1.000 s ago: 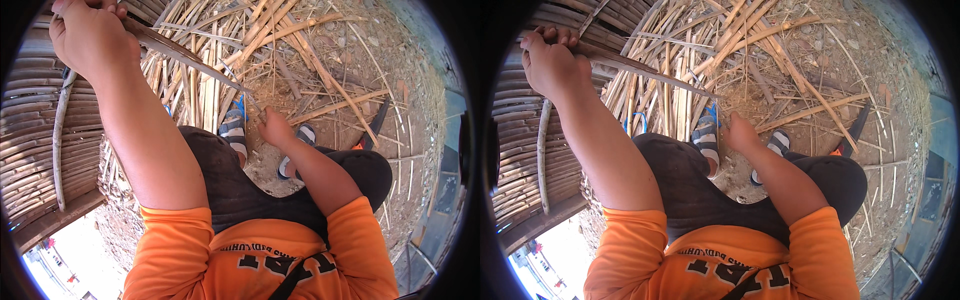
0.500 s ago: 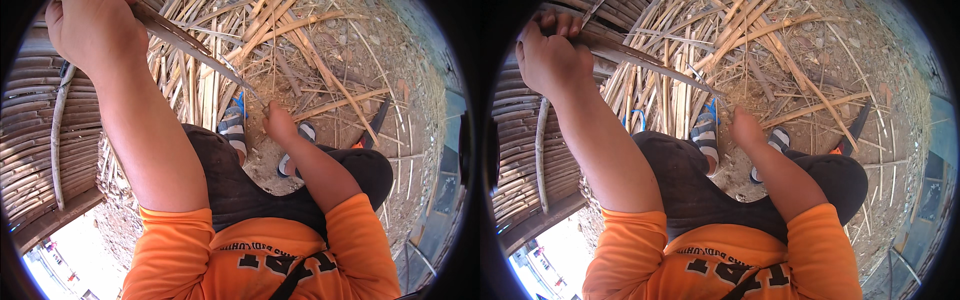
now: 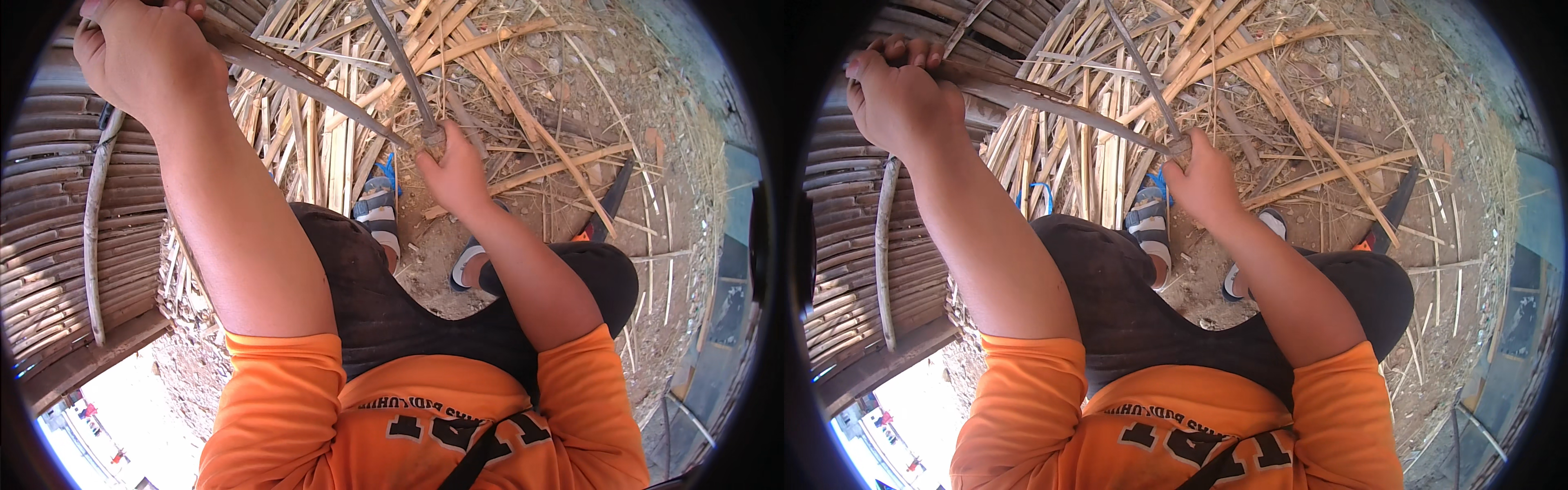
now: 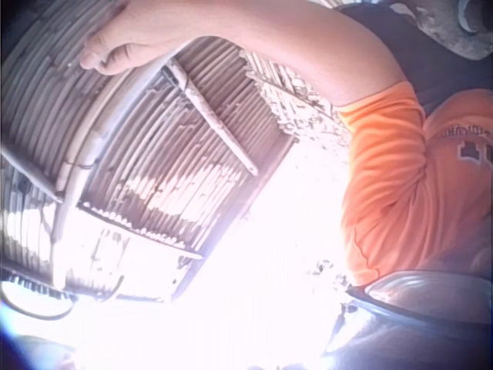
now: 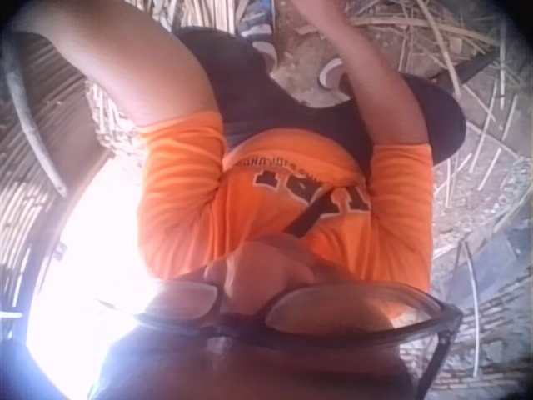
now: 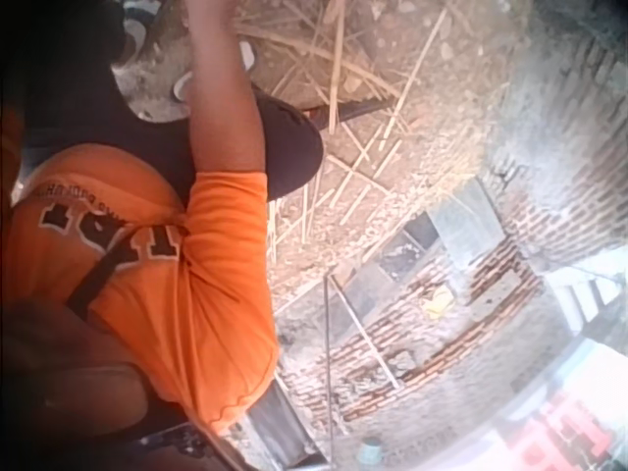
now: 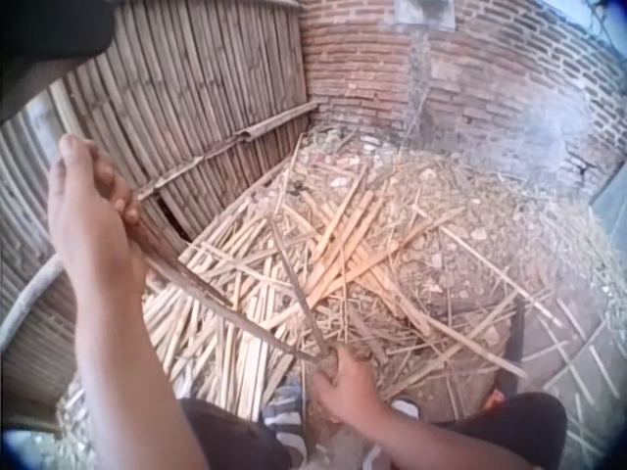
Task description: The person shaves thin strips of bamboo using a large blade by hand while sitting on the ground.
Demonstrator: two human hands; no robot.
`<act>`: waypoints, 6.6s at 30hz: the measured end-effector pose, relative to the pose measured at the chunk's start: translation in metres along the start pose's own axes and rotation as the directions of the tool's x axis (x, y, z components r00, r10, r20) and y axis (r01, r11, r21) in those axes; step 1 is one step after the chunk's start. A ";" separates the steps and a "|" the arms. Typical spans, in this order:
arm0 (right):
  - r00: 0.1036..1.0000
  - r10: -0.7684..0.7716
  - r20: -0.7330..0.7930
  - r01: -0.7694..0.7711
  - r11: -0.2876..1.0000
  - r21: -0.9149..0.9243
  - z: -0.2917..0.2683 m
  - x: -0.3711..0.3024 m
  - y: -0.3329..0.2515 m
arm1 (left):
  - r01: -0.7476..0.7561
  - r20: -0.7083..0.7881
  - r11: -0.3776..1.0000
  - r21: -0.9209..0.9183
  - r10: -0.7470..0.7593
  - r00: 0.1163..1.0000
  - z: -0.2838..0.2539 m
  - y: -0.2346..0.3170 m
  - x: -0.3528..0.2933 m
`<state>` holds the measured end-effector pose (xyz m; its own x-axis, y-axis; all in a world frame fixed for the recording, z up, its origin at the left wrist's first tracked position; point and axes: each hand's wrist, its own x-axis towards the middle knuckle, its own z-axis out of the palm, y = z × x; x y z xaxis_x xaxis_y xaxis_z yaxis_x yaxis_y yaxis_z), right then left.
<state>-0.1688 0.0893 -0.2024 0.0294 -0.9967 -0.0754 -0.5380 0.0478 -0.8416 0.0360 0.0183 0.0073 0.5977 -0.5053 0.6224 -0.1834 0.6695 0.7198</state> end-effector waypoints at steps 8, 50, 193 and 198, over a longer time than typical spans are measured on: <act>0.930 0.240 0.278 -0.108 0.901 -0.420 0.040 -0.012 0.083 | 0.001 0.050 0.998 -0.062 0.002 0.999 0.002 0.004 -0.002; 0.882 0.460 -0.106 -0.270 0.676 0.686 -0.062 0.033 0.009 | 0.177 0.160 0.672 -0.719 -0.088 0.983 -0.124 0.040 0.070; 0.911 0.375 -0.174 -0.404 0.719 -0.565 -0.095 0.148 0.247 | 0.094 0.536 0.540 0.836 -0.842 0.069 -0.040 -0.125 -0.030; 0.934 0.315 -0.165 -0.350 0.725 -0.593 -0.108 0.148 0.240 | 0.029 0.555 0.557 0.830 -0.830 0.063 -0.041 -0.130 -0.029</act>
<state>-0.3847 -0.0541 -0.3579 -0.2814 -0.9271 -0.2476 -0.9002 0.3444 -0.2665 0.0750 -0.0316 -0.1167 -0.2430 -0.8894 -0.3872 -0.7326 -0.0934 0.6742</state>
